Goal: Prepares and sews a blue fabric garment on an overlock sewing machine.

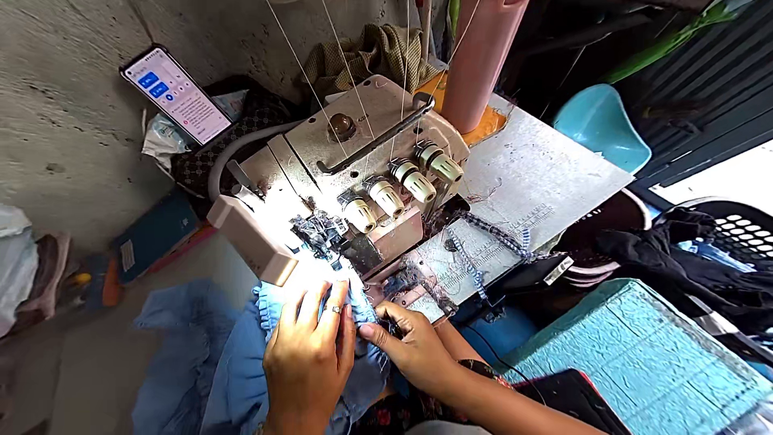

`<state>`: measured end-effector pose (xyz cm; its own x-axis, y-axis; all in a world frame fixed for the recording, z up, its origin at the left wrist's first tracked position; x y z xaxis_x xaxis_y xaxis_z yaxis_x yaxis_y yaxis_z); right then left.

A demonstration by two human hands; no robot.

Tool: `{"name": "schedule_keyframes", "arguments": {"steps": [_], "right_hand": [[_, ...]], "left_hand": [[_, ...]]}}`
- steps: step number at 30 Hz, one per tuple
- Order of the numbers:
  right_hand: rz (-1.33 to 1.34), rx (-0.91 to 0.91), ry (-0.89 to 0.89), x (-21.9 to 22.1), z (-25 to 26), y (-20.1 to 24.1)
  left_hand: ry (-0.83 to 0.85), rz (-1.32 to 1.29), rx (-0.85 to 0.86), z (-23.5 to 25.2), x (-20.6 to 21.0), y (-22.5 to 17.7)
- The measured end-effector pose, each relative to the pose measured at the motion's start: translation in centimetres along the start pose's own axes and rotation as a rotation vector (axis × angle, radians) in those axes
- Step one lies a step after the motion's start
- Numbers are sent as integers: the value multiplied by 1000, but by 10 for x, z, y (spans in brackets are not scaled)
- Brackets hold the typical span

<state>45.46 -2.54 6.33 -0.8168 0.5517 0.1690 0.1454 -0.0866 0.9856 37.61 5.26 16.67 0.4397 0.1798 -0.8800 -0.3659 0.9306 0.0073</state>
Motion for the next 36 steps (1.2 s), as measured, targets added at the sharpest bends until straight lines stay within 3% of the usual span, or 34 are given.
{"name": "schedule_keyframes", "arguments": {"steps": [11,25,36], "right_hand": [[-12,-15,-9,1,9,5],[22,-45,-42,-2,18,9],[9,-46,-71,1,17,8]], "left_hand": [[-4,-35,-7,7,3,12],[48,59,-17,4,-8,-7],[62,-139,-7,11,2,18]]}}
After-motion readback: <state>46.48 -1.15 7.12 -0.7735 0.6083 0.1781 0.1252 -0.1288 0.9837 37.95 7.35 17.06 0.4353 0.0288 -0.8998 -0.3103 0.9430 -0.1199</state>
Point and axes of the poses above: each hand's wrist, its own z-axis towards the middle knuckle, its own x-axis out of the palm, y = z × x, the point moved 9 cm from there along z, towards the middle knuckle, and after that the axes turned 3 degrees about x, right-handed, at the moved point
